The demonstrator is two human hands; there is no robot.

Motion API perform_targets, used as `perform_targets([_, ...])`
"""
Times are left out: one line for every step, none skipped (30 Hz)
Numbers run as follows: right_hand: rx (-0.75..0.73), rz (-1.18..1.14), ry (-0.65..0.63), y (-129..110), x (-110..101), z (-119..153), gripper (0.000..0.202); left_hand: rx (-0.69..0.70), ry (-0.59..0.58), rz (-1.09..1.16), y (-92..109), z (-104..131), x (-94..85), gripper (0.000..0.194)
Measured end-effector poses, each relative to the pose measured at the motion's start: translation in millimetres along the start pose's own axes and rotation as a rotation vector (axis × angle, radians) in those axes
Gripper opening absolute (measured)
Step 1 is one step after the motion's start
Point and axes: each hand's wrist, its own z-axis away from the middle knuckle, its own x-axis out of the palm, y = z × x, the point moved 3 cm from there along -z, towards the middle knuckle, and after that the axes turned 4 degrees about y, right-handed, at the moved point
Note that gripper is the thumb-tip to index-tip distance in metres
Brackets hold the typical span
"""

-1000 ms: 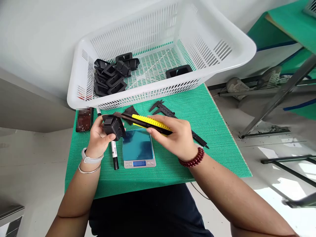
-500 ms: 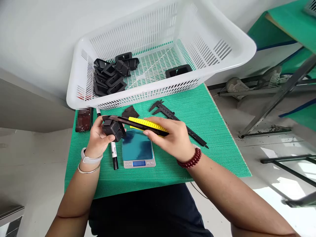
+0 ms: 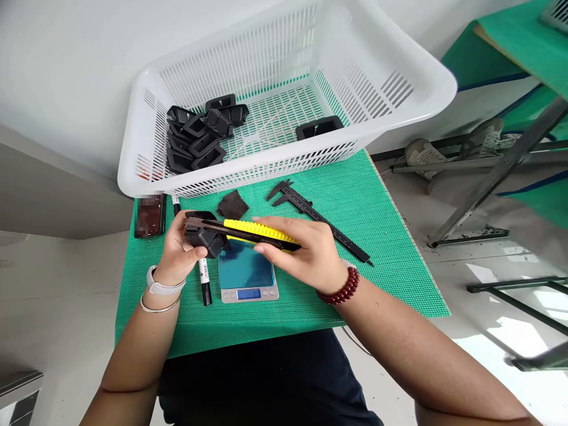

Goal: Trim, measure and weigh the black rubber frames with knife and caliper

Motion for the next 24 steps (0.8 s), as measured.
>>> perform_targets([0.0,0.0,-0.008,-0.1,0.6,0.0,0.025,0.005,0.014,-0.003,-0.4,-0.1,-1.0,0.057])
perform_targets([0.007,0.009,-0.013,0.0,1.0,-0.1,0.025,0.001,0.02,-0.002,-1.1,-0.1,-1.7,0.058])
perform_targets([0.021,0.024,-0.014,0.4,1.2,-0.3,0.025,-0.01,0.017,0.004,-1.9,0.0,-2.0,0.058])
perform_targets([0.036,0.042,-0.008,0.8,1.0,-0.6,0.025,-0.024,0.007,0.012,-2.7,0.1,-1.9,0.059])
perform_targets([0.05,0.057,0.0,1.3,0.6,-0.9,0.024,-0.034,-0.004,0.019,-3.1,0.2,-1.6,0.059])
perform_targets([0.057,0.063,0.01,1.5,0.0,-1.3,0.024,-0.038,-0.012,0.023,-3.1,0.3,-1.2,0.058])
perform_targets([0.055,0.06,0.013,1.5,-0.5,-1.7,0.024,-0.033,-0.012,0.02,-2.7,0.3,-0.9,0.058])
perform_targets([0.045,0.05,0.008,1.3,-0.7,-2.1,0.024,-0.022,-0.004,0.01,-1.9,0.1,-0.8,0.058])
perform_targets([0.033,0.038,0.0,0.9,-0.9,-2.4,0.024,-0.011,0.008,-0.004,-0.9,0.0,-0.8,0.058])
perform_targets([0.027,0.03,-0.007,0.8,-0.9,-2.7,0.024,-0.005,0.017,-0.019,0.0,-0.3,-0.7,0.059])
perform_targets([0.026,0.028,-0.009,0.7,-1.0,-2.9,0.024,-0.005,0.022,-0.033,0.7,-0.5,-0.5,0.059])
perform_targets([0.026,0.028,-0.002,0.6,-1.2,-3.1,0.024,-0.008,0.023,-0.045,1.2,-0.6,-0.2,0.059])
perform_targets([0.027,0.029,0.009,0.6,-1.5,-3.2,0.024,-0.012,0.022,-0.056,1.7,-0.7,0.1,0.058])
perform_targets([0.021,0.025,0.017,0.3,-1.6,-3.2,0.024,-0.012,0.021,-0.067,2.2,-0.7,0.4,0.058])
perform_targets([0.009,0.017,0.018,-0.1,-1.4,-3.0,0.024,-0.006,0.021,-0.077,2.7,-0.7,0.5,0.057])
perform_targets([-0.004,0.008,0.011,-0.4,-1.0,-2.7,0.024,0.005,0.025,-0.085,3.2,-0.6,0.4,0.057])
perform_targets([-0.012,0.005,0.0,-0.6,-0.5,-2.3,0.024,0.015,0.029,-0.09,3.5,-0.5,0.2,0.057])
perform_targets([-0.012,0.009,-0.008,-0.4,-0.2,-2.0,0.024,0.016,0.028,-0.088,3.4,-0.3,0.0,0.057])
perform_targets([-0.005,0.02,-0.008,0.1,-0.3,-1.7,0.024,0.011,0.026,-0.083,2.9,-0.2,-0.3,0.057])
perform_targets([0.009,0.033,-0.003,0.8,-0.5,-1.6,0.025,0.001,0.022,-0.077,2.2,-0.1,-0.5,0.057])
perform_targets([0.021,0.042,0.005,1.4,-0.9,-1.5,0.025,-0.008,0.02,-0.072,1.6,-0.1,-0.8,0.057])
perform_targets([0.02,0.042,0.008,1.6,-1.2,-1.6,0.025,-0.011,0.019,-0.067,1.3,-0.1,-1.0,0.058])
perform_targets([0.01,0.035,0.006,1.5,-1.3,-1.8,0.025,-0.006,0.021,-0.063,1.2,-0.2,-1.2,0.058])
perform_targets([-0.008,0.024,0.0,1.1,-1.1,-1.9,0.026,0.005,0.025,-0.058,1.4,-0.3,-1.5,0.058])
